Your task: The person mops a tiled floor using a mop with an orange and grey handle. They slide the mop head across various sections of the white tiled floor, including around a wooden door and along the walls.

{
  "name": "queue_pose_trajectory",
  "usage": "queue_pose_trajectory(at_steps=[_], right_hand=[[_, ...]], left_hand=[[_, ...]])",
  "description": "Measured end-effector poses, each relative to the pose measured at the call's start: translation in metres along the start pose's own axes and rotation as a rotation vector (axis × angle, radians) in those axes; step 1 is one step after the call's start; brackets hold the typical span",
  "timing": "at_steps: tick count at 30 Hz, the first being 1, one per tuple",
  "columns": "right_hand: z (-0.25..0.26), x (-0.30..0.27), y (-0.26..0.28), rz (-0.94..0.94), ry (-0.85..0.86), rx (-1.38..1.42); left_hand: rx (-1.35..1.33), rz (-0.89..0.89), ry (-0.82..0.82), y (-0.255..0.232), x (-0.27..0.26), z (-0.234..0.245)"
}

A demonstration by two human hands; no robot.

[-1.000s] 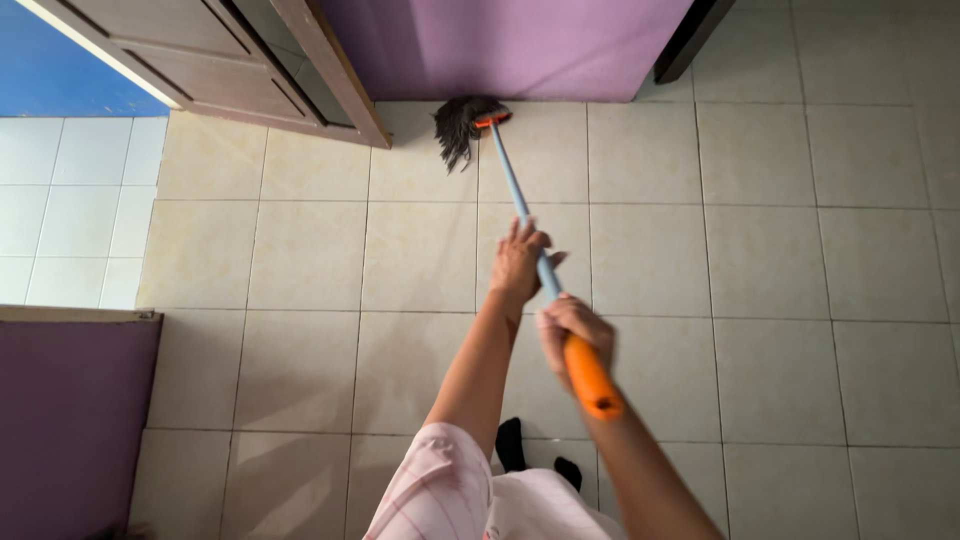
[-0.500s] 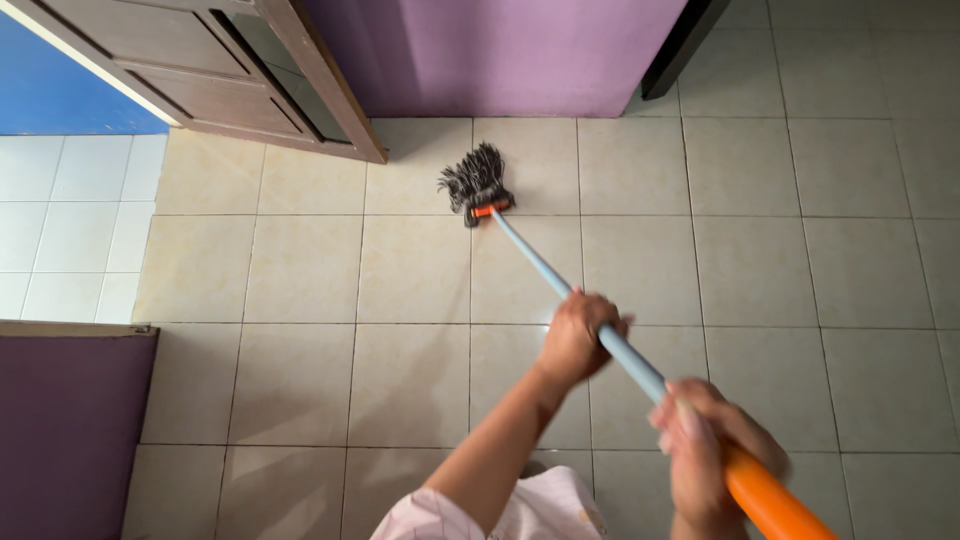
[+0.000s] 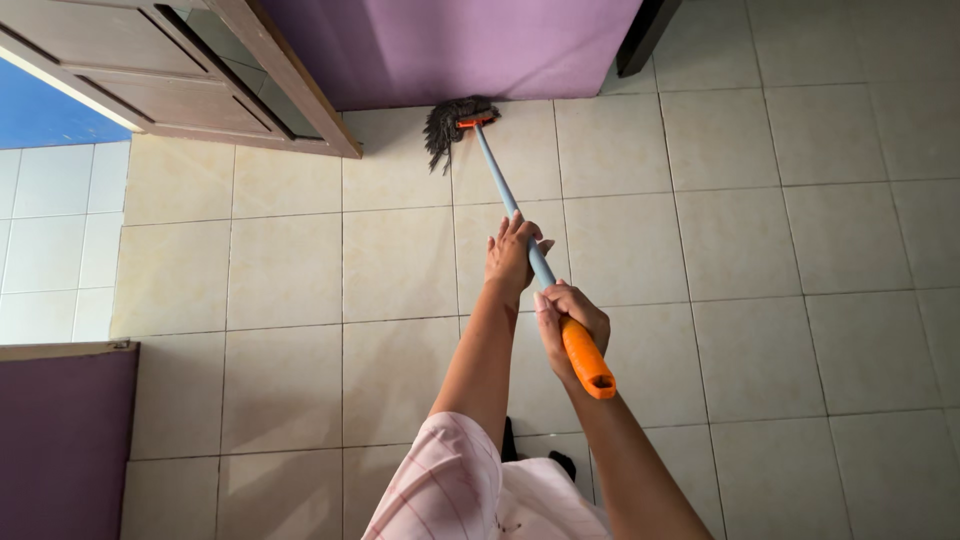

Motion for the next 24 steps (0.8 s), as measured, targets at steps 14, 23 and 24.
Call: queue_pose_trajectory(at_steps=[14, 23, 24], right_hand=[[0.017, -0.003, -0.004, 0.06, 0.01, -0.007], [0.034, 0.005, -0.012, 0.026, -0.003, -0.002], [0.037, 0.007, -0.012, 0.025, -0.008, 0.006]], left_hand=[[-0.049, -0.071, -0.049, -0.006, -0.001, -0.015], [-0.193, -0.004, -0.025, -0.025, 0.001, -0.016], [-0.177, -0.019, -0.027, -0.029, 0.002, -0.017]])
Point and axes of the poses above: each hand's wrist, its own x-axis towards the middle knuckle, its own z-axis out of the back of the hand, y = z × x, the point moved 4 cm from there along x, towards the middle knuckle, and after that the axes turned 6 degrees about y, right-handed, at the moved point
